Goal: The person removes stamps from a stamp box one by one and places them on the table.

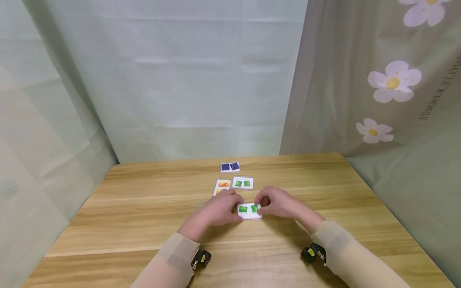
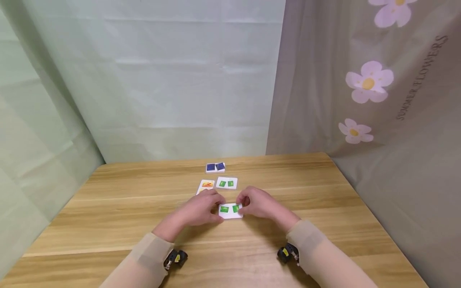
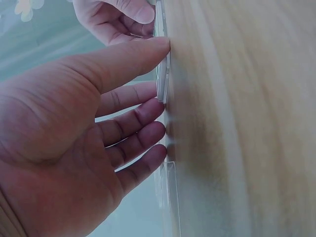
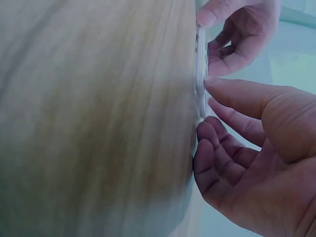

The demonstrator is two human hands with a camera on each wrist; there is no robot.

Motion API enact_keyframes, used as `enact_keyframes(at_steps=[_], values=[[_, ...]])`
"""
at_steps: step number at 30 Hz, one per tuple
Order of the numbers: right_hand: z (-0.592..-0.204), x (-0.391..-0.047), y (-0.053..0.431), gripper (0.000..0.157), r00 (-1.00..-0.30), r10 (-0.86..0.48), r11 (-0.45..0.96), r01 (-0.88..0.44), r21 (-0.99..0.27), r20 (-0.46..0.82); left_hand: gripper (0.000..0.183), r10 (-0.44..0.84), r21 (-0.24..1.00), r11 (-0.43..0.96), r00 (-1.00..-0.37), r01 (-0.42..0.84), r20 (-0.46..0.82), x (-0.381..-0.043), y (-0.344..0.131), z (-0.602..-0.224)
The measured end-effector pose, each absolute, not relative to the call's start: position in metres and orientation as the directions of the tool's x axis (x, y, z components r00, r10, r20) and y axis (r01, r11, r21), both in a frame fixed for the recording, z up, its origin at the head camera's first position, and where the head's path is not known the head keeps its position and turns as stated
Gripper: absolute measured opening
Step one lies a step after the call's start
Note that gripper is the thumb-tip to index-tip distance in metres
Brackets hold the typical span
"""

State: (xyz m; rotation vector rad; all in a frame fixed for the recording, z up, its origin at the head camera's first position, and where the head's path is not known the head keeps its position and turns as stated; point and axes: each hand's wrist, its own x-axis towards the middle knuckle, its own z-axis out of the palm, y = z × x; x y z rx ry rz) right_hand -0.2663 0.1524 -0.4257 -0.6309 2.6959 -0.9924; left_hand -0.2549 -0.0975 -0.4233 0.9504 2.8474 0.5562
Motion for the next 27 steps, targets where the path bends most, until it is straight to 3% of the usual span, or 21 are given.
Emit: enact_keyframes(at_steps=[27], values=[[-0.4238,-0.2674,0.1494,0.016,-0.895,-0.444,0.728,-0.334,-0.599,-0.040,0.048,0.594,0.368,0.741,-0.804,0.562,0.033,-0.2568,-0.0972,-0.4273]])
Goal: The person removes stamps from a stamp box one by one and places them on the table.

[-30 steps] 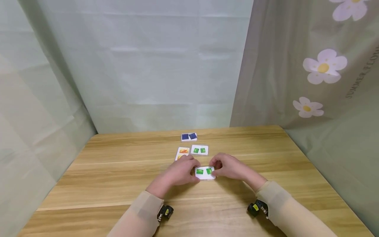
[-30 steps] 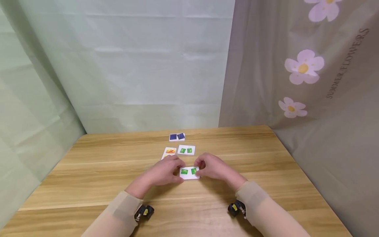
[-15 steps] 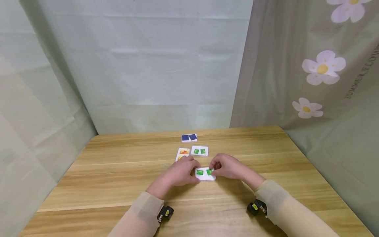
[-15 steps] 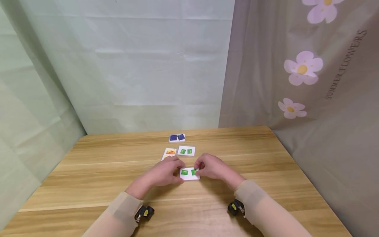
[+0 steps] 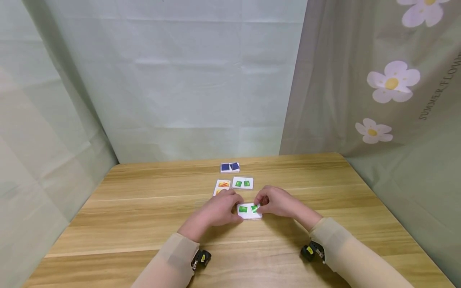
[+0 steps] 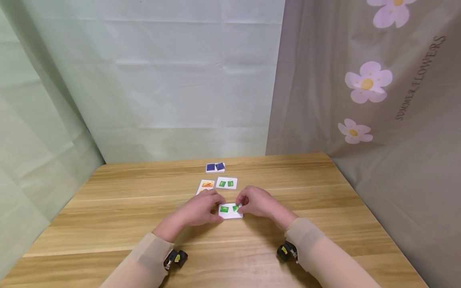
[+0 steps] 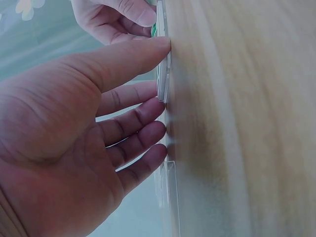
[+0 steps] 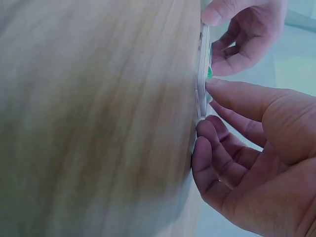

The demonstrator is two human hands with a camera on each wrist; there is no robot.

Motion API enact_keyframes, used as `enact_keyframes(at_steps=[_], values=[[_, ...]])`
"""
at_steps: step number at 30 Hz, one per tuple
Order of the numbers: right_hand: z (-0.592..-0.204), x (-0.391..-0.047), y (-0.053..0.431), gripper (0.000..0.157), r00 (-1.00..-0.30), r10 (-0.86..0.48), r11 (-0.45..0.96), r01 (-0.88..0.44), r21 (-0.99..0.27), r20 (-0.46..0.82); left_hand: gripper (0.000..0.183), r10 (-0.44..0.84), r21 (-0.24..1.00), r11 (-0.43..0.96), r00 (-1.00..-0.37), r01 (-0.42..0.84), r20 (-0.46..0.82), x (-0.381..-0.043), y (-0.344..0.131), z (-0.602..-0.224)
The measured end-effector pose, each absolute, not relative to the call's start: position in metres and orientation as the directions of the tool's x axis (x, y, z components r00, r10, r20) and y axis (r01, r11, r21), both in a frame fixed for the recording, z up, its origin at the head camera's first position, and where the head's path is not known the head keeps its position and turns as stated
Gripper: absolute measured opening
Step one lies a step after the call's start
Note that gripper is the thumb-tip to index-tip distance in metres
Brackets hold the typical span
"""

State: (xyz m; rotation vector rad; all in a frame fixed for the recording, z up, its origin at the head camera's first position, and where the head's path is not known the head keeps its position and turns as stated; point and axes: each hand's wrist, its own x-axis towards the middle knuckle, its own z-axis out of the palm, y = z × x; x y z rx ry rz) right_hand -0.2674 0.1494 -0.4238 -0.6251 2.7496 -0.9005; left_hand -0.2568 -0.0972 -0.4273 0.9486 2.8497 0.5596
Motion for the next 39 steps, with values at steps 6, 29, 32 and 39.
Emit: enact_keyframes(at_steps=[6,29,32,39], values=[[-0.4226,-0.2682,0.1509,0.015,-0.890,-0.454,0.721,-0.334,-0.607,-0.050,0.047,0.593,0.365,0.743,-0.804,0.561,0.030,-0.2568,-0.0973,-0.4270],[-0.4214,-0.2752,0.1562,0.006,-0.890,-0.449,0.700,-0.291,-0.652,-0.085,0.049,0.581,0.379,0.750,-0.814,0.542,0.013,-0.2576,-0.0964,-0.4267],[-0.4229,-0.2760,0.1564,0.008,-0.893,-0.444,0.689,-0.285,-0.666,-0.077,0.049,0.581,0.384,0.748,-0.813,0.541,0.013,-0.2573,-0.0963,-0.4268],[-0.4248,-0.2755,0.1568,0.010,-0.906,-0.419,0.651,-0.259,-0.713,-0.054,0.048,0.587,0.383,0.742,-0.809,0.551,0.028,-0.2566,-0.0977,-0.4266]])
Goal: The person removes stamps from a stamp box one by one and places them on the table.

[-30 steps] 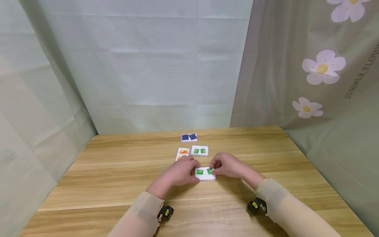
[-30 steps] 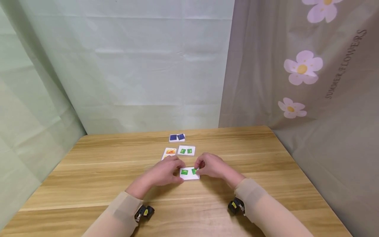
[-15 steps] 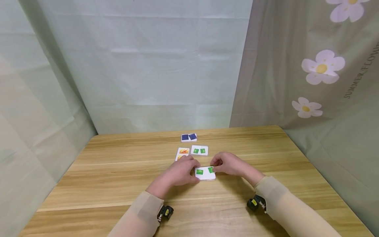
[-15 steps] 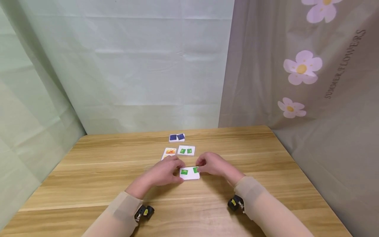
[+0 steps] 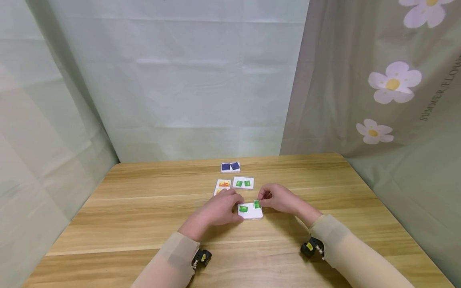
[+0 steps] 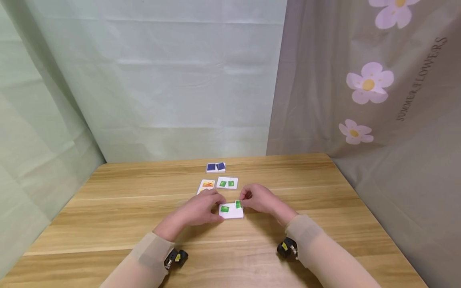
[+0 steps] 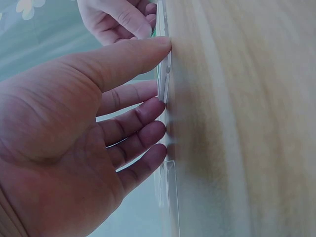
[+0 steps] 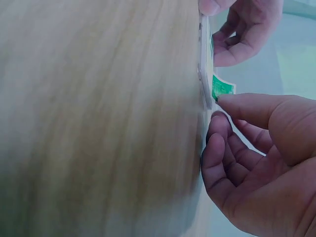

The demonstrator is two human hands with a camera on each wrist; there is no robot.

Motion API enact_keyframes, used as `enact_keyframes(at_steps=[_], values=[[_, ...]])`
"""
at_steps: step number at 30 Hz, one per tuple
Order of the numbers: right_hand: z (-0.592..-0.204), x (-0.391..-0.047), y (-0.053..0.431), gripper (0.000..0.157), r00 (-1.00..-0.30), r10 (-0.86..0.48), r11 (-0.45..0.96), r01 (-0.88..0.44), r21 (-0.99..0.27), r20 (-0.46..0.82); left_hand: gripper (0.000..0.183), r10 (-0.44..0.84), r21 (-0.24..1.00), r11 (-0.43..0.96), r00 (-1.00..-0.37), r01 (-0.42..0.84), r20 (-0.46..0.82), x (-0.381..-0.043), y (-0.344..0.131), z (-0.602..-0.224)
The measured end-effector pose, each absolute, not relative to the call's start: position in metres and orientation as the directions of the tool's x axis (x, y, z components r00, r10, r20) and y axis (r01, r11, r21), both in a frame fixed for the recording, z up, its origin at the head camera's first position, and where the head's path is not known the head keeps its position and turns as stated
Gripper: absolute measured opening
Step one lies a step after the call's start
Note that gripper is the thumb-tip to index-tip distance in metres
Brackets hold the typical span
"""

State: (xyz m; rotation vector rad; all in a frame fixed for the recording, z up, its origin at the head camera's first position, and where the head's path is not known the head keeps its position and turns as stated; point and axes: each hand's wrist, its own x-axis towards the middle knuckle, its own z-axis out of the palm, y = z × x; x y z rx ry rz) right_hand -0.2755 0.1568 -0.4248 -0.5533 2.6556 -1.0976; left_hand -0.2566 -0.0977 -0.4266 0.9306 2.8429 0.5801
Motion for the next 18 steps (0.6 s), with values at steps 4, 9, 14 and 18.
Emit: enact_keyframes(at_steps=[4,9,14,18], values=[[-0.423,-0.276,0.158,0.010,-0.917,-0.396,0.635,-0.237,-0.736,-0.046,0.048,0.592,0.382,0.737,-0.805,0.558,0.032,-0.256,-0.098,-0.426],[-0.420,-0.280,0.165,0.007,-0.923,-0.384,0.604,-0.224,-0.765,-0.033,0.048,0.586,0.380,0.744,-0.810,0.549,0.022,-0.256,-0.097,-0.425],[-0.415,-0.287,0.177,0.004,-0.934,-0.358,0.603,-0.224,-0.766,-0.008,0.048,0.585,0.380,0.746,-0.811,0.547,0.018,-0.256,-0.097,-0.425],[-0.412,-0.296,0.188,0.005,-0.946,-0.323,0.613,-0.208,-0.762,-0.002,0.048,0.587,0.377,0.745,-0.809,0.550,0.020,-0.256,-0.097,-0.425]])
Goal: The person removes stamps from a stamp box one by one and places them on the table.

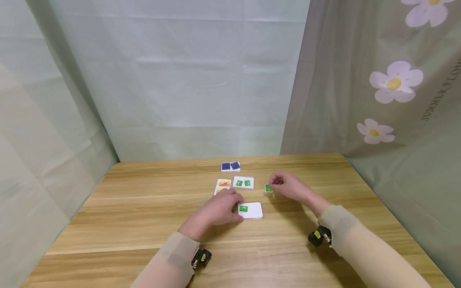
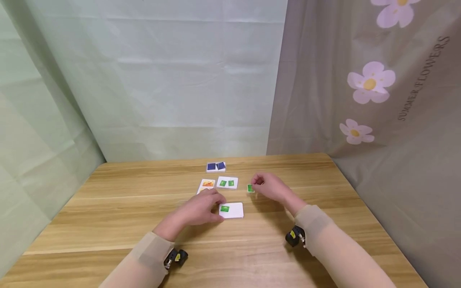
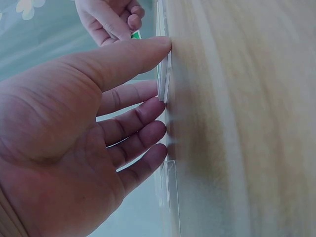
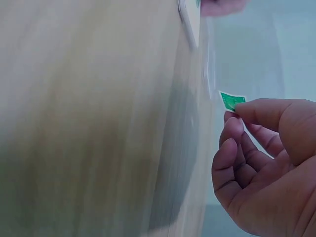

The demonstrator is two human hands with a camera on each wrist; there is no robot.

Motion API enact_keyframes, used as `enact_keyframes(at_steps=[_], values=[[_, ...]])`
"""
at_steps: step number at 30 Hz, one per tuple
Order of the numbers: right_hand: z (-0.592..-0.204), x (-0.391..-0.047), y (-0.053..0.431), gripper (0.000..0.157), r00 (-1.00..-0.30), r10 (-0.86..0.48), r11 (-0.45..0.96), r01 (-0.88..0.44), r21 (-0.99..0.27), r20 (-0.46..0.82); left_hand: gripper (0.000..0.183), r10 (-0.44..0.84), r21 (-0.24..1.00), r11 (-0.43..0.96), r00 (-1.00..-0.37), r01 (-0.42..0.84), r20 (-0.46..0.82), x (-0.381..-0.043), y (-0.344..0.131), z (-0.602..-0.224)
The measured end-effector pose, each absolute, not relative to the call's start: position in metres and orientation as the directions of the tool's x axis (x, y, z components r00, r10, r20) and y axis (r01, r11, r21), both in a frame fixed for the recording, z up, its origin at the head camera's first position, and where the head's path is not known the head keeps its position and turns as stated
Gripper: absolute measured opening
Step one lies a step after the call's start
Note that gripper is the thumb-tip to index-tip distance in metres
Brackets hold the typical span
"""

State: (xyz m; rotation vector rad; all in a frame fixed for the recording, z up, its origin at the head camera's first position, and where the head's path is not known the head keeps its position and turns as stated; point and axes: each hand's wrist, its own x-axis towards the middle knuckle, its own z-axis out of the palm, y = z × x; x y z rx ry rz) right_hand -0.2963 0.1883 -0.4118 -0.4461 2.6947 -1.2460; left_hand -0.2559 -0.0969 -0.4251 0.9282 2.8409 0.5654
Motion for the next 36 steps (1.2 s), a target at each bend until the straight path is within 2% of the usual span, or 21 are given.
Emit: enact_keyframes(at_steps=[7,14,25,36], values=[[-0.412,-0.313,0.205,0.012,-0.960,-0.280,0.590,-0.173,-0.789,0.000,0.047,0.585,0.379,0.747,-0.811,0.546,0.015,-0.255,-0.098,-0.424],[-0.414,-0.329,0.217,0.011,-0.968,-0.250,0.610,-0.167,-0.775,0.012,0.047,0.584,0.376,0.749,-0.812,0.546,0.015,-0.253,-0.099,-0.424],[-0.423,-0.337,0.224,0.009,-0.971,-0.238,0.639,-0.171,-0.750,0.019,0.047,0.584,0.376,0.749,-0.812,0.546,0.015,-0.252,-0.098,-0.424],[-0.433,-0.343,0.224,0.006,-0.972,-0.227,0.746,-0.214,-0.631,0.061,0.047,0.586,0.370,0.750,-0.810,0.548,0.011,-0.251,-0.097,-0.423]])
